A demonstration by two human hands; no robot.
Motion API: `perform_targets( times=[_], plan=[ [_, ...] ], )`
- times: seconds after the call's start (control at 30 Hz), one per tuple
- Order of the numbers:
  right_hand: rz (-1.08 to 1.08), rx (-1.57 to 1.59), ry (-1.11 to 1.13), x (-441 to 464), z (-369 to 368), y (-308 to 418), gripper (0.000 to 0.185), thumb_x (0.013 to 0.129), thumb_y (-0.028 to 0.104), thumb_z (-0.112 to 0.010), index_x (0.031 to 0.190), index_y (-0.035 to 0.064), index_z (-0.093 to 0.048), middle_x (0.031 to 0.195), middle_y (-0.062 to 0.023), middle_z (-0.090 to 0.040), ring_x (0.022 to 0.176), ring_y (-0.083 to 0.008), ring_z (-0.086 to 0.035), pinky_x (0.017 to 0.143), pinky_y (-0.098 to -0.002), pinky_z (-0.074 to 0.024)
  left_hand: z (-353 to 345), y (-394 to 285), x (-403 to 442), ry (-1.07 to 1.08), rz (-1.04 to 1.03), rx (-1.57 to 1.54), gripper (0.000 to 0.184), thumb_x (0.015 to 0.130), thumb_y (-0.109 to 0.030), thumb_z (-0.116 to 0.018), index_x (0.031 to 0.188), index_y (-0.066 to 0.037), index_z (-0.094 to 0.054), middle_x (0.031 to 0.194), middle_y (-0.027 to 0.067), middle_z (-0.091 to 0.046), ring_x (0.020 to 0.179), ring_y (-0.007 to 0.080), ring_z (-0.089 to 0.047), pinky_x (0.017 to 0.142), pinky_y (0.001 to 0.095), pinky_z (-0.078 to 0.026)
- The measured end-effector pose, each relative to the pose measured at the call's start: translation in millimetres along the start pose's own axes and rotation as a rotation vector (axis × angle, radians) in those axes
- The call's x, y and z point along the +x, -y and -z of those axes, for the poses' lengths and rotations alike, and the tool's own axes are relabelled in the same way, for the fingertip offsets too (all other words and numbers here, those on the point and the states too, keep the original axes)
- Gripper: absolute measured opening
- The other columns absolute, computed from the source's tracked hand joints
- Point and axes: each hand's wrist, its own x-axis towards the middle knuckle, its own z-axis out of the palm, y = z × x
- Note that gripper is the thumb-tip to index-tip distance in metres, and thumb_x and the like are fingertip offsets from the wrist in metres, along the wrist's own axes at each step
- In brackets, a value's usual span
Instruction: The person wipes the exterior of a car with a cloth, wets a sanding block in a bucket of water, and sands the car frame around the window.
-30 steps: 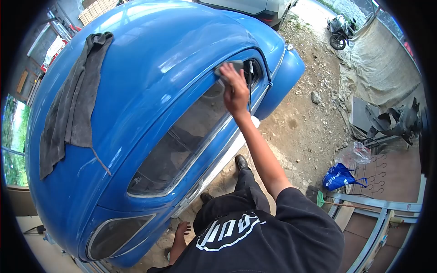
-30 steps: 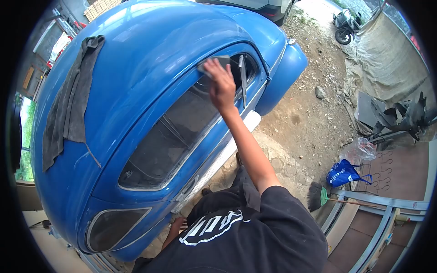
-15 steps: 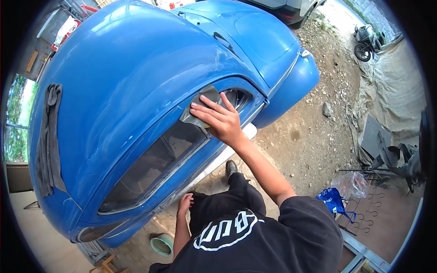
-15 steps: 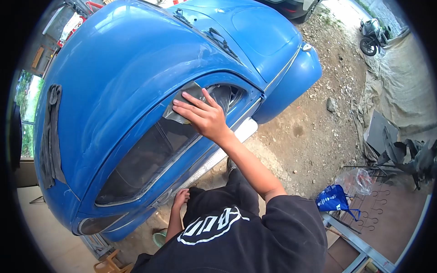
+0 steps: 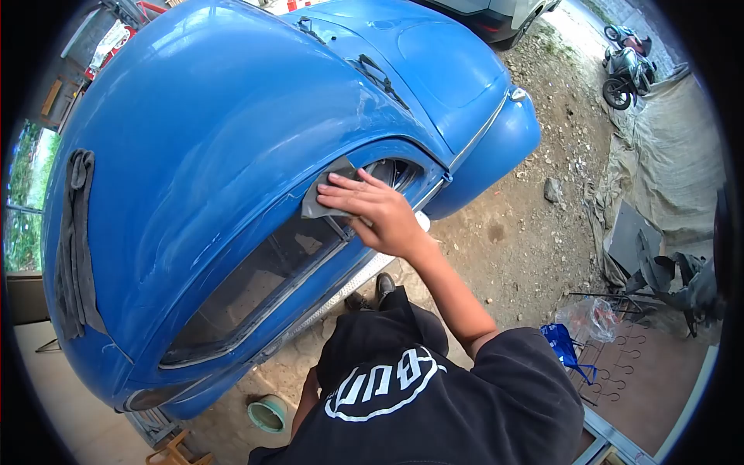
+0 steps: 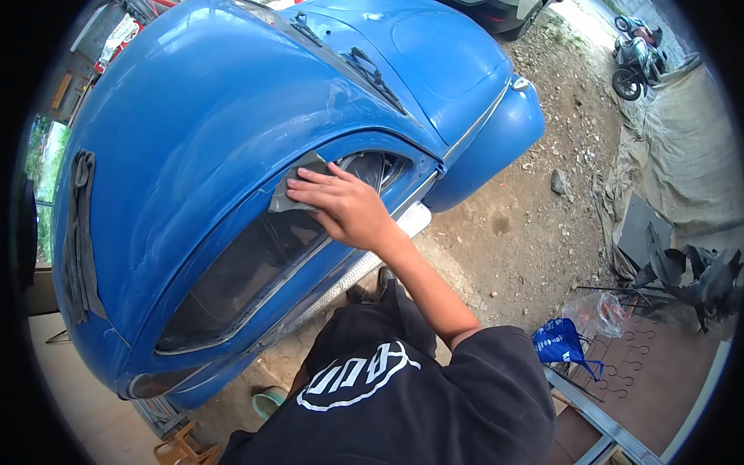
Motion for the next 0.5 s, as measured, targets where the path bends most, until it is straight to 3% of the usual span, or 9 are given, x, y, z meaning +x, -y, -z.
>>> perform_targets(
  times=[0.1,0.13,0.2,0.27,0.3,0.37,0.43,0.47,0.5],
  plan=[
    [-0.049,0.128,-0.027,-6,23,-50,0.036,0.091,0.005,-0.066,0.127,0.0058,-0.066,0.130,-0.0080,-0.067,0.119,-0.0217,-0.065,0.108,-0.0440,-0.0473,13,-12,21,-0.027,-0.016,-0.063,0.035,0.095,-0.035,-0.056,0.119,-0.012,-0.065,0.102,0.0088,-0.069,0.086,0.0228,-0.069,0.070,0.0395,-0.054],
    [-0.261,0.387,-0.097,-18,25,-54,0.031,0.094,0.007,-0.065,0.125,0.0036,-0.067,0.123,-0.0085,-0.069,0.112,-0.0181,-0.067,0.106,-0.0410,-0.0497,20,-19,31,-0.043,-0.041,-0.075,0.035,0.095,-0.035,-0.056,0.119,-0.012,-0.066,0.102,0.0086,-0.069,0.086,0.0226,-0.069,0.070,0.0396,-0.054],
    [-0.441,0.740,-0.350,-27,25,-45,0.026,0.099,0.009,-0.062,0.122,-0.0013,-0.067,0.113,-0.0094,-0.071,0.103,-0.0150,-0.068,0.100,-0.0362,-0.0528,37,-43,50,-0.069,-0.037,-0.183,0.034,0.095,-0.035,-0.055,0.118,-0.012,-0.066,0.102,0.0084,-0.069,0.086,0.0222,-0.069,0.070,0.0396,-0.054],
    [-0.354,0.925,-0.708,-23,24,-29,0.025,0.102,0.009,-0.059,0.120,-0.0066,-0.066,0.107,-0.0100,-0.071,0.099,-0.0161,-0.068,0.094,-0.0325,-0.0544,55,-76,61,-0.095,0.178,-0.392,0.033,0.095,-0.035,-0.055,0.118,-0.013,-0.066,0.102,0.0082,-0.069,0.085,0.0218,-0.069,0.070,0.0397,-0.054],
    [-0.337,0.682,-0.773,-24,27,-22,0.025,0.103,0.009,-0.058,0.120,-0.0062,-0.067,0.106,-0.0095,-0.072,0.097,-0.0156,-0.068,0.087,-0.0289,-0.0538,62,-93,62,-0.122,0.332,-0.491,0.032,0.095,-0.035,-0.055,0.117,-0.014,-0.067,0.101,0.0077,-0.069,0.084,0.0212,-0.069,0.069,0.0394,-0.054],
    [-0.522,0.220,-0.752,-40,28,-19,0.032,0.098,0.007,-0.064,0.129,-0.0003,-0.065,0.113,-0.0090,-0.073,0.103,-0.0154,-0.068,0.085,-0.0302,-0.0523,71,-103,68,-0.158,0.282,-0.518,0.032,0.095,-0.036,-0.055,0.117,-0.015,-0.067,0.100,0.0068,-0.069,0.080,0.0208,-0.069,0.068,0.0390,-0.054],
    [-0.367,-0.272,-0.652,-36,13,-9,0.037,0.093,0.001,-0.064,0.130,0.0043,-0.066,0.120,-0.0126,-0.072,0.103,-0.0221,-0.071,0.088,-0.0327,-0.0513,76,-104,66,-0.168,0.272,-0.528,0.032,0.095,-0.037,-0.056,0.117,-0.015,-0.066,0.099,0.0060,-0.069,0.077,0.0205,-0.068,0.066,0.0386,-0.053],
    [-0.251,-0.292,-0.591,-31,2,-7,0.047,0.085,-0.003,-0.066,0.130,0.0100,-0.067,0.125,-0.0116,-0.070,0.104,-0.0257,-0.070,0.090,-0.0328,-0.0491,74,-101,65,-0.159,0.288,-0.529,0.032,0.095,-0.037,-0.056,0.117,-0.015,-0.066,0.098,0.0057,-0.069,0.075,0.0205,-0.067,0.066,0.0385,-0.053],
    [-0.244,-0.341,-0.485,-28,-11,-4,0.053,0.079,-0.002,-0.067,0.130,0.0124,-0.068,0.127,-0.0081,-0.070,0.108,-0.0234,-0.069,0.091,-0.0318,-0.0475,72,-95,69,-0.153,0.299,-0.531,0.033,0.095,-0.037,-0.057,0.117,-0.016,-0.066,0.097,0.0054,-0.069,0.073,0.0205,-0.067,0.065,0.0384,-0.053]
  ],
)
